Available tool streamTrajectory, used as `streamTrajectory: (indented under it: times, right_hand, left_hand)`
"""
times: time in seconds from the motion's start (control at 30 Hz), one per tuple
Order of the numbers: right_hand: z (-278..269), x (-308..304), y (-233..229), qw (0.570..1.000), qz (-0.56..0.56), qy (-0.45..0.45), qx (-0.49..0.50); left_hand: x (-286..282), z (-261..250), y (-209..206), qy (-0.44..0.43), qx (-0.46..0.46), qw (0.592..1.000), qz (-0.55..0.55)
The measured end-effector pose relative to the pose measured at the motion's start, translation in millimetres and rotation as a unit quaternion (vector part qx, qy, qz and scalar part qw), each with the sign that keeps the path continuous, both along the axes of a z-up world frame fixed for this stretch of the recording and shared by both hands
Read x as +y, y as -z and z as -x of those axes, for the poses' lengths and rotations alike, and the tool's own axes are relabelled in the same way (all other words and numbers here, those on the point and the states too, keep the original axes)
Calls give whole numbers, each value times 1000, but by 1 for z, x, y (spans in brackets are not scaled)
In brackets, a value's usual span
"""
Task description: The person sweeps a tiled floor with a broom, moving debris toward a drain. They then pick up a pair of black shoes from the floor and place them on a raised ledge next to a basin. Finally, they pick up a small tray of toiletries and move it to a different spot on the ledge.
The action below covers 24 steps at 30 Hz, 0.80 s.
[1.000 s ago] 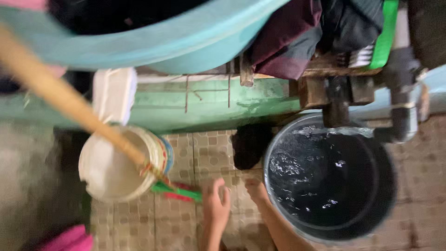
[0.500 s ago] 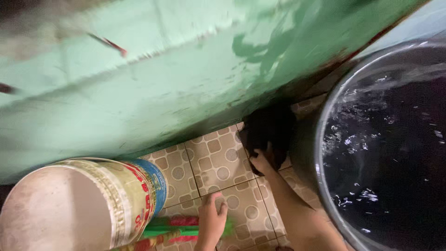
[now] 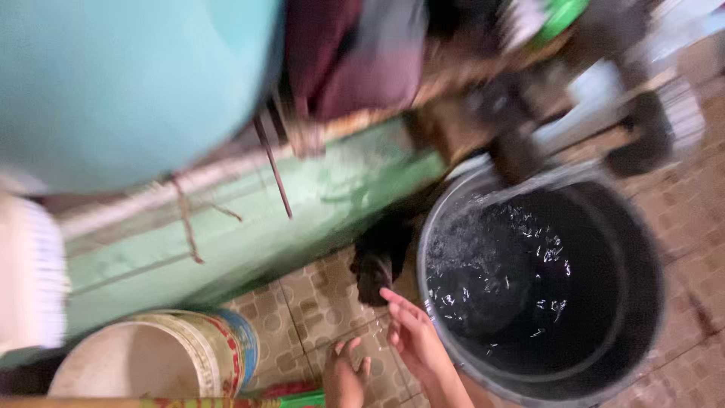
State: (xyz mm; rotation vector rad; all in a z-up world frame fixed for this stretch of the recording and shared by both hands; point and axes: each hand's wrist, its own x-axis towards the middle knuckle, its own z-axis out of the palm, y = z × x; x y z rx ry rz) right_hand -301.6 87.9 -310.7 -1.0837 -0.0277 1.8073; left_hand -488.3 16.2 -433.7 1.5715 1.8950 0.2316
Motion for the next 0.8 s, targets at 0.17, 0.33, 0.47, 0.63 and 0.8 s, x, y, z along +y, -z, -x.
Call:
streamTrajectory:
  times: [0.17,0.33,0.47,0.63,0.8]
  right_hand:
    - [-31,10,-189,989,-122,-77,20]
    - [-50,26,-336,955,-239,-162,66]
    - [-61,38,-401,939,-294,-173,49]
    - [-86,60,-384,838,-243,-275,-404]
    - [-64,60,-303,564,-400,-240,-681]
  left_hand:
    - [56,-44,-148,-69,132,987,54]
    - [92,-60,-265,-138,80,987,-1]
    - [104,-54,-301,-182,2,978,-106]
    - [110,-27,-343,-171,-38,961,-215]
    - [127,-54,-450,-110,-60,954,-271]
